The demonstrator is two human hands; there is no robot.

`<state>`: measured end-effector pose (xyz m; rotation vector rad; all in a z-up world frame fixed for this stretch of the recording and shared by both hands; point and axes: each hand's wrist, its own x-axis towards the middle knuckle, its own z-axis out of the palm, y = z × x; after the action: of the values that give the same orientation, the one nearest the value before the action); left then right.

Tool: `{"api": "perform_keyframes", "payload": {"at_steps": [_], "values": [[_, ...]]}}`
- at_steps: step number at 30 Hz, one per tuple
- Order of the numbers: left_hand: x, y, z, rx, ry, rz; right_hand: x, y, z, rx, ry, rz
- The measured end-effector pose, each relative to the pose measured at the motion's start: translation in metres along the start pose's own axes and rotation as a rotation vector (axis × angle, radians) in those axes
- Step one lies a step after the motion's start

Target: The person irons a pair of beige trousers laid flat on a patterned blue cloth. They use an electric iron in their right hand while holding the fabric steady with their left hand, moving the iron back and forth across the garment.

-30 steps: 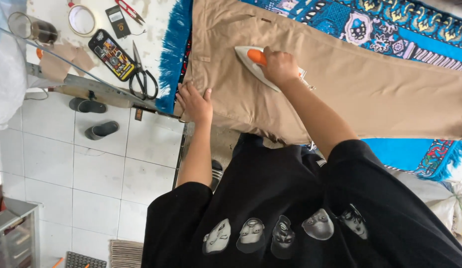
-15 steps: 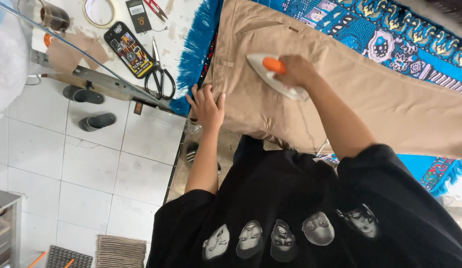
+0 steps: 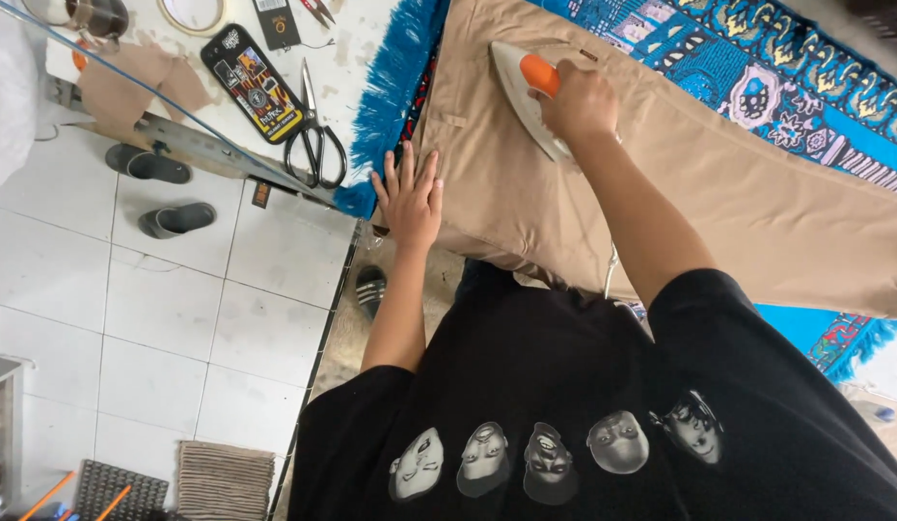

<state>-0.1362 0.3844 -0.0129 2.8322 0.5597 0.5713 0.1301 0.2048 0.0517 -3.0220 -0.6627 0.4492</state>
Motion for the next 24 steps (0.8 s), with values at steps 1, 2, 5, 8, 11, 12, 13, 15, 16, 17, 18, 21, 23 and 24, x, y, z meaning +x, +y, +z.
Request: {"api": "perform_keyframes", "payload": {"at_steps": [1,2,5,8,11,12,13,15,16,17,18,21,23,24], "values": [[0.002,0.000,0.001,0.004,0.003,-0.003,0.009,-0.001,-0.002,0.002,0.002,-0.006],[0.001,0.000,0.001,0.028,-0.004,-0.016,0.015,-0.002,-0.002,0.038,-0.025,-0.039],[-0.002,-0.003,0.001,0.025,-0.028,-0.028,0.002,0.002,0.008,0.122,-0.128,-0.059],[-0.004,-0.010,0.005,-0.027,-0.071,-0.011,-0.044,0.021,0.048,0.159,-0.270,-0.044],[-0.004,-0.015,0.009,-0.071,-0.104,0.006,-0.123,0.027,0.060,0.081,-0.407,-0.051],[-0.008,-0.016,0.007,-0.091,-0.121,-0.007,-0.156,0.025,0.058,0.009,-0.491,-0.062],[-0.010,-0.018,0.011,-0.090,-0.123,-0.013,-0.162,0.024,0.059,0.006,-0.496,-0.067],[-0.013,-0.023,0.017,-0.172,-0.189,-0.034,-0.178,0.020,0.061,-0.013,-0.384,-0.015],[-0.014,-0.023,0.016,-0.169,-0.188,-0.035,-0.163,0.016,0.058,-0.012,-0.383,-0.018],[-0.014,-0.023,0.016,-0.164,-0.181,-0.027,-0.149,0.012,0.055,0.001,-0.360,0.026],[-0.014,-0.023,0.015,-0.158,-0.174,-0.019,-0.133,0.007,0.051,0.015,-0.336,0.069],[-0.014,-0.024,0.020,-0.119,-0.136,0.003,-0.072,-0.013,0.023,0.059,-0.204,0.095],[-0.011,-0.021,0.007,-0.187,-0.257,-0.043,-0.037,-0.035,-0.014,0.151,-0.235,0.187],[-0.008,-0.021,0.000,-0.257,-0.372,-0.079,-0.019,-0.047,-0.033,0.248,-0.258,0.285]]}}
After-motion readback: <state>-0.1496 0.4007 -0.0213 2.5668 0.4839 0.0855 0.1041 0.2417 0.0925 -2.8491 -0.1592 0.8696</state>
